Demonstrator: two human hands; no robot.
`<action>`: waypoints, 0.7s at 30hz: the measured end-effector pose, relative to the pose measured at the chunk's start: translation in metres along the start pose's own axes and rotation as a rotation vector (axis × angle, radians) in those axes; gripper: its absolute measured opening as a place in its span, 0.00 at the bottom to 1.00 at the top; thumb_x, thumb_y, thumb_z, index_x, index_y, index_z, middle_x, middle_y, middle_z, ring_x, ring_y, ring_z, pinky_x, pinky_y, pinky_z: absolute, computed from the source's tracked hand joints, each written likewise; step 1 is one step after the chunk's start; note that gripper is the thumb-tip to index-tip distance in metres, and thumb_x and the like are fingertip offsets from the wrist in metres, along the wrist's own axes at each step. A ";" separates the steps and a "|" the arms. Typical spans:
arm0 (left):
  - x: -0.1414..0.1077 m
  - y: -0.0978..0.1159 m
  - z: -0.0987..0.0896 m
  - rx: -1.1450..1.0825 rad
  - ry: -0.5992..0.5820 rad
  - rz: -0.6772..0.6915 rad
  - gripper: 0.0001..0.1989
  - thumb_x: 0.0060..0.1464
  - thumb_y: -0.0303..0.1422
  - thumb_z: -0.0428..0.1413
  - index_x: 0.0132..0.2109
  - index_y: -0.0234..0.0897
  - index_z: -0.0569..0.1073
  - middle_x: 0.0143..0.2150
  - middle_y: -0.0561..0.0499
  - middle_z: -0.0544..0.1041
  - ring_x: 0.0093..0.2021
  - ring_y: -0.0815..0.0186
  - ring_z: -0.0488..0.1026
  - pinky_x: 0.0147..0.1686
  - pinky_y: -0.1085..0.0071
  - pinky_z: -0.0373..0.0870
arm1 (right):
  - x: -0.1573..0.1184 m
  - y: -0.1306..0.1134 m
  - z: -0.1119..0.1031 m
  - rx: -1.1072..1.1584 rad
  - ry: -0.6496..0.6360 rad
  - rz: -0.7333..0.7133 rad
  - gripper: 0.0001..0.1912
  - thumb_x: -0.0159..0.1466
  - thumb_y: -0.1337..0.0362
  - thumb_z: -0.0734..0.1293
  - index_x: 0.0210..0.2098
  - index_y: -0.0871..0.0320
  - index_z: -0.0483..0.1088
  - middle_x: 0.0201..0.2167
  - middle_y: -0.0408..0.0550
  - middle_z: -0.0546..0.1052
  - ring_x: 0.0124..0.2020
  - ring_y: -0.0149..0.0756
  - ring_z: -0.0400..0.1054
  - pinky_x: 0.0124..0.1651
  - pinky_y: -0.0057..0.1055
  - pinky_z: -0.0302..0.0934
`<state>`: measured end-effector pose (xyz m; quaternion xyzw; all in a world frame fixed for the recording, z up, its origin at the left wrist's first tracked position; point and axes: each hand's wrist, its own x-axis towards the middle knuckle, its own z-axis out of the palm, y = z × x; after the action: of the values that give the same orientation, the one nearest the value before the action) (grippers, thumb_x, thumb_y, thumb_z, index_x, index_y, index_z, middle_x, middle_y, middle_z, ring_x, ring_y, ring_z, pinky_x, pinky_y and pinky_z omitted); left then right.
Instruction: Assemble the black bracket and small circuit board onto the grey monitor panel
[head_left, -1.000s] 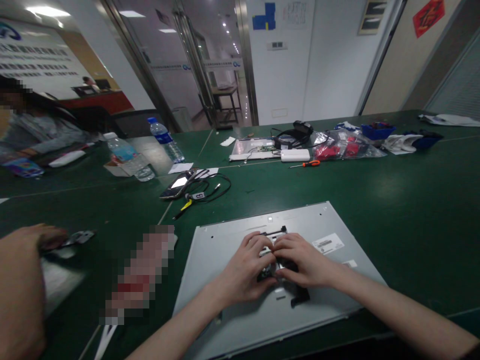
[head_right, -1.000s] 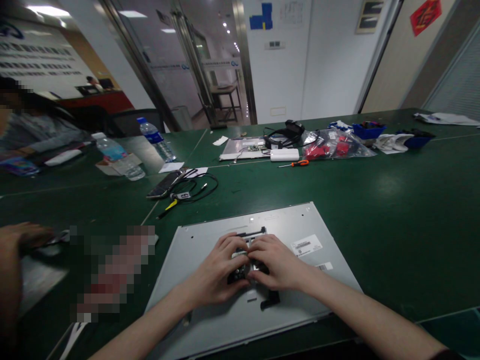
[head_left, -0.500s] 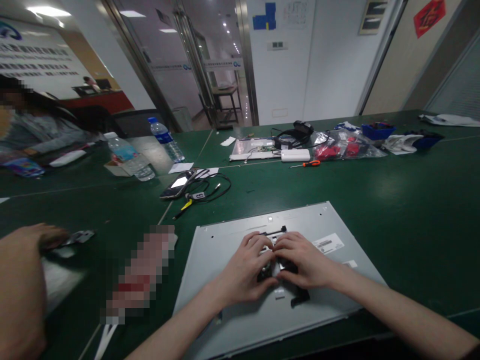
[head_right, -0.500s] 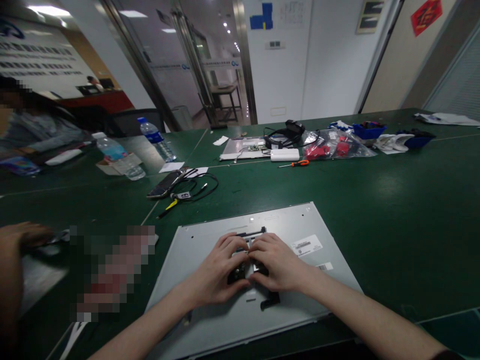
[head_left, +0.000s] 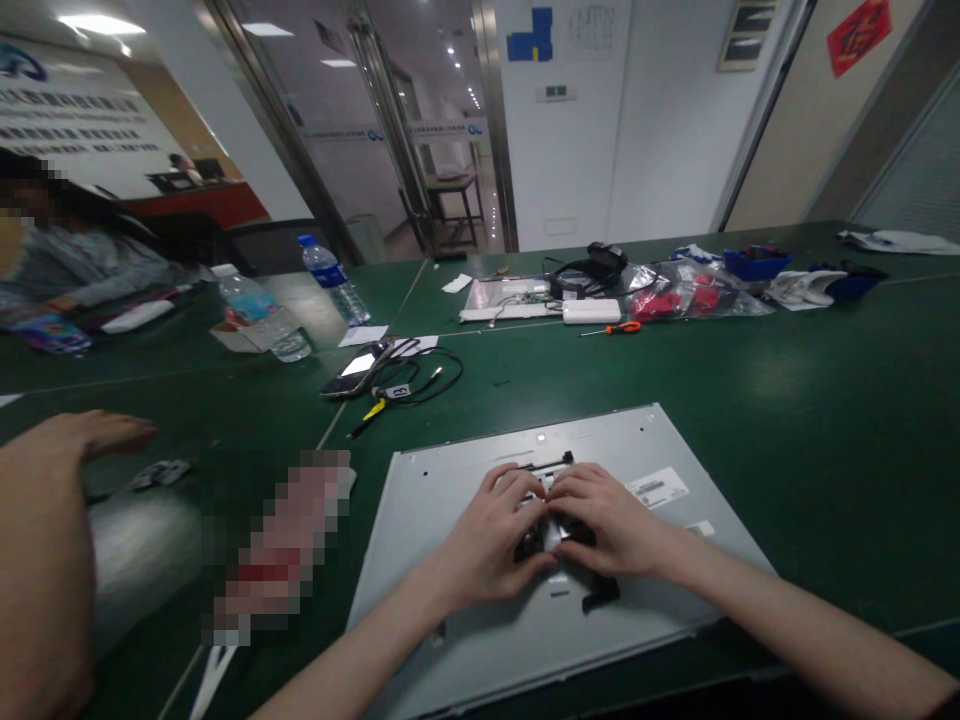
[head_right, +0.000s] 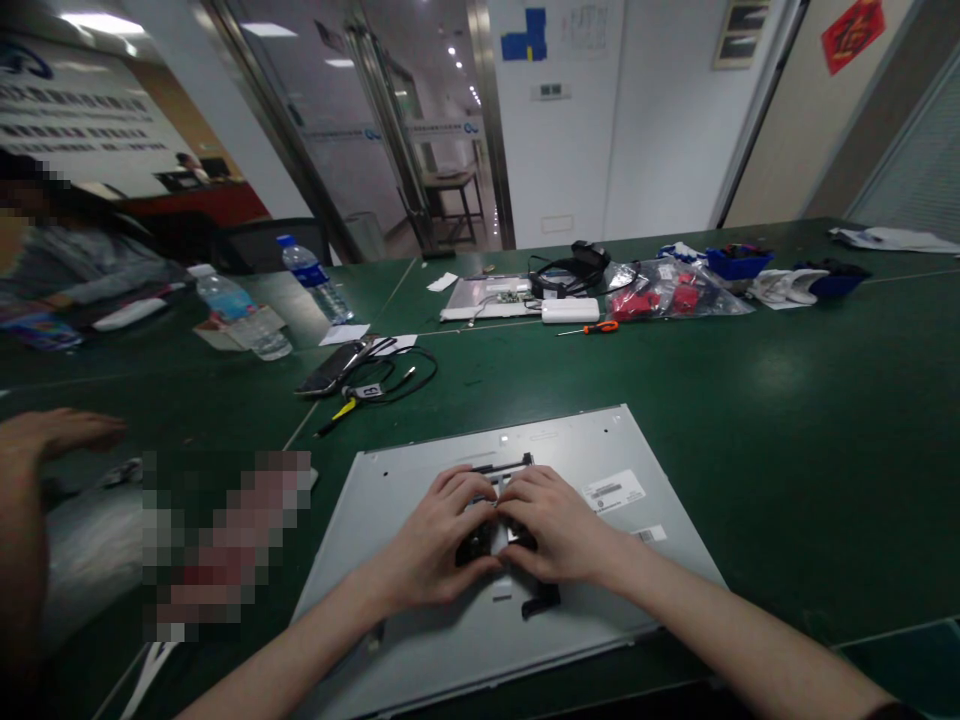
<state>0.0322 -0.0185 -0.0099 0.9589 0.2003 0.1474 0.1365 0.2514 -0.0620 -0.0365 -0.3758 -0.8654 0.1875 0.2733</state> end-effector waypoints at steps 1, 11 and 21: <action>0.000 0.000 0.000 0.003 0.000 -0.002 0.18 0.56 0.41 0.61 0.51 0.41 0.70 0.49 0.45 0.71 0.52 0.51 0.67 0.60 0.45 0.59 | 0.000 0.000 0.000 -0.001 0.001 -0.001 0.17 0.62 0.63 0.71 0.50 0.56 0.70 0.49 0.49 0.76 0.52 0.44 0.65 0.60 0.45 0.57; 0.000 0.001 -0.003 0.003 0.004 0.006 0.18 0.56 0.41 0.60 0.51 0.41 0.69 0.49 0.45 0.71 0.51 0.51 0.68 0.60 0.44 0.59 | 0.001 -0.001 0.000 0.005 -0.011 0.002 0.18 0.62 0.63 0.71 0.50 0.55 0.69 0.50 0.50 0.76 0.52 0.45 0.65 0.59 0.46 0.57; -0.001 0.000 0.001 0.003 -0.007 -0.002 0.21 0.56 0.42 0.61 0.54 0.40 0.69 0.49 0.44 0.71 0.52 0.51 0.67 0.61 0.44 0.58 | 0.001 -0.001 0.000 0.018 -0.020 0.004 0.18 0.61 0.64 0.71 0.51 0.56 0.69 0.50 0.51 0.75 0.53 0.45 0.65 0.59 0.46 0.57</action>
<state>0.0321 -0.0190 -0.0108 0.9594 0.2008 0.1436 0.1360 0.2505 -0.0616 -0.0357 -0.3731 -0.8656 0.1996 0.2677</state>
